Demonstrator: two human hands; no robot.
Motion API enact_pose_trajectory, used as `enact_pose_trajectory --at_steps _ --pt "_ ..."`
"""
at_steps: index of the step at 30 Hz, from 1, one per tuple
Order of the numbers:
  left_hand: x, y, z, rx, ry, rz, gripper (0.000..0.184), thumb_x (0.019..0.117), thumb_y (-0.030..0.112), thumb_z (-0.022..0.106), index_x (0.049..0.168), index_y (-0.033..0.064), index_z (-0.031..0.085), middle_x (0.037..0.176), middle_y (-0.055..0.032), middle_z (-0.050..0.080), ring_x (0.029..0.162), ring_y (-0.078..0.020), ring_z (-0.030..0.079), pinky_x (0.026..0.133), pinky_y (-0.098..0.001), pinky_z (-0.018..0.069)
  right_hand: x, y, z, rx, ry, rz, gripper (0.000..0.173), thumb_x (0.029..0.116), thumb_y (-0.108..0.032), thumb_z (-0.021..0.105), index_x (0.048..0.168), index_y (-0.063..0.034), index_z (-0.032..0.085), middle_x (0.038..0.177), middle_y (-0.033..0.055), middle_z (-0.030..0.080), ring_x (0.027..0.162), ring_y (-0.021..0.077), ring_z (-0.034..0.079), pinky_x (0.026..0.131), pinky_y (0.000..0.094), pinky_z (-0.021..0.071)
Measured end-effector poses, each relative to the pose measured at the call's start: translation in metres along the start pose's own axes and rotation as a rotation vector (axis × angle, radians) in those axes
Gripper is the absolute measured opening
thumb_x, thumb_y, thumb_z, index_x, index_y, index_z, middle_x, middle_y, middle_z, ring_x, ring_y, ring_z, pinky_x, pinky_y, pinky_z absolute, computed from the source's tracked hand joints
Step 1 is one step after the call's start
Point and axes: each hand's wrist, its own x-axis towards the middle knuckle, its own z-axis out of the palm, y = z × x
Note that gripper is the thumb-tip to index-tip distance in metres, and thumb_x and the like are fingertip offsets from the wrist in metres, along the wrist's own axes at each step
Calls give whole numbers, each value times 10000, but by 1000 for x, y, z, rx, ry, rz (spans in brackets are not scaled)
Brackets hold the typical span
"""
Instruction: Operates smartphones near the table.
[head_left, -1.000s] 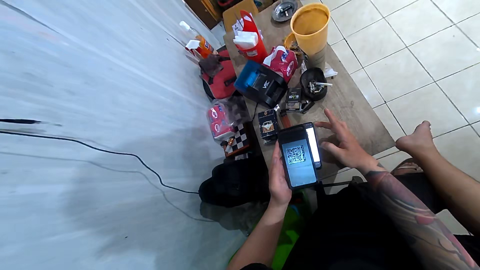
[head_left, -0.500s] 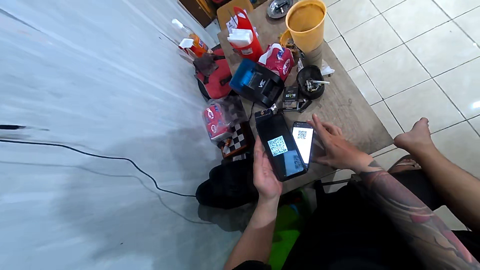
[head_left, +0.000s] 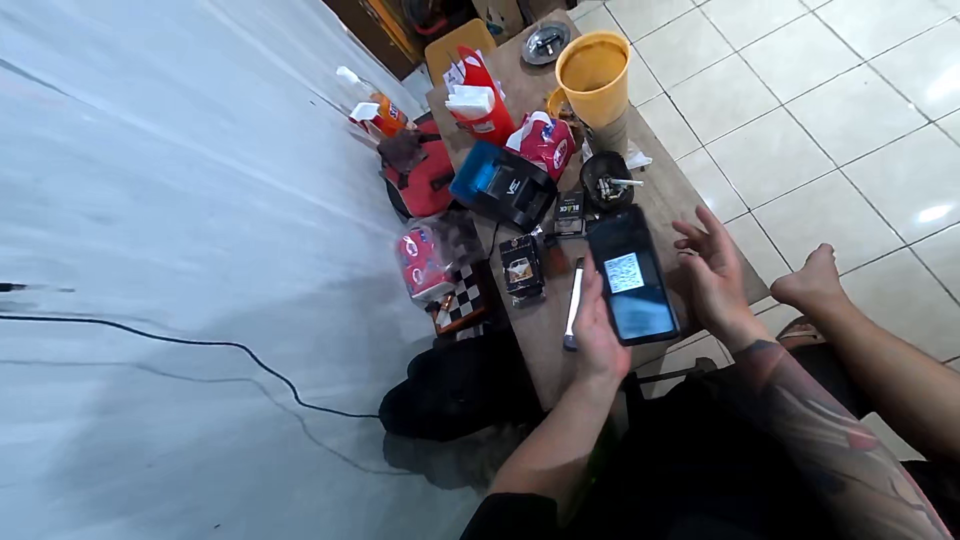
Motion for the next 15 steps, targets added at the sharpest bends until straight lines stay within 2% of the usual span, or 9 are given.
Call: enact_pose_trajectory --at_steps 3,5,8,11,13,14,15 --pt "15 -27 31 -2 -66 -18 545 1081 462 267 1619 395 215 1593 -10 406 1406 -253 458 1068 -569 457 10 47 -33 206 179 -92 525 1063 -106 435 1576 -114 318 1447 66 576 1175 200 634 994 396 532" --pt "22 -44 53 35 -113 -27 564 1074 466 283 1625 388 199 1608 2 380 1405 -240 455 1058 -557 469 12 55 -62 267 266 -136 478 1085 -163 396 1560 -150 346 1433 37 589 1162 190 631 978 402 525" --pt "39 -79 78 79 -176 -40 589 1052 535 326 1618 421 210 1650 42 308 1442 -238 406 1050 -594 454 6 45 -107 302 410 -163 415 1114 -224 331 1527 -195 363 1399 -27 599 1108 129 631 943 340 516" --pt "55 -103 105 148 -260 -29 592 1051 529 315 1621 425 198 1667 60 265 1450 -225 390 1050 -592 448 -2 16 -140 270 582 -208 387 1111 -205 322 1490 -177 390 1344 -22 625 1051 119 634 891 306 514" --pt "65 -111 125 206 -321 -38 595 1053 528 294 1627 418 181 1678 74 235 1453 -208 387 1063 -574 446 -8 -4 -154 156 608 -289 377 1100 -185 331 1467 -140 404 1333 -1 626 1066 128 631 896 301 514" --pt "69 -114 137 231 -344 -51 596 1052 526 296 1627 413 184 1677 68 240 1436 -213 407 1047 -570 454 -10 -12 -159 67 584 -339 384 1091 -183 348 1463 -118 415 1335 16 630 1084 141 630 903 315 513" --pt "72 -117 148 245 -377 -65 587 1062 503 306 1628 395 193 1674 60 251 1436 -213 411 1076 -560 438 -12 -20 -161 -38 532 -388 383 1088 -185 372 1457 -98 425 1322 29 637 1101 151 632 913 331 519"
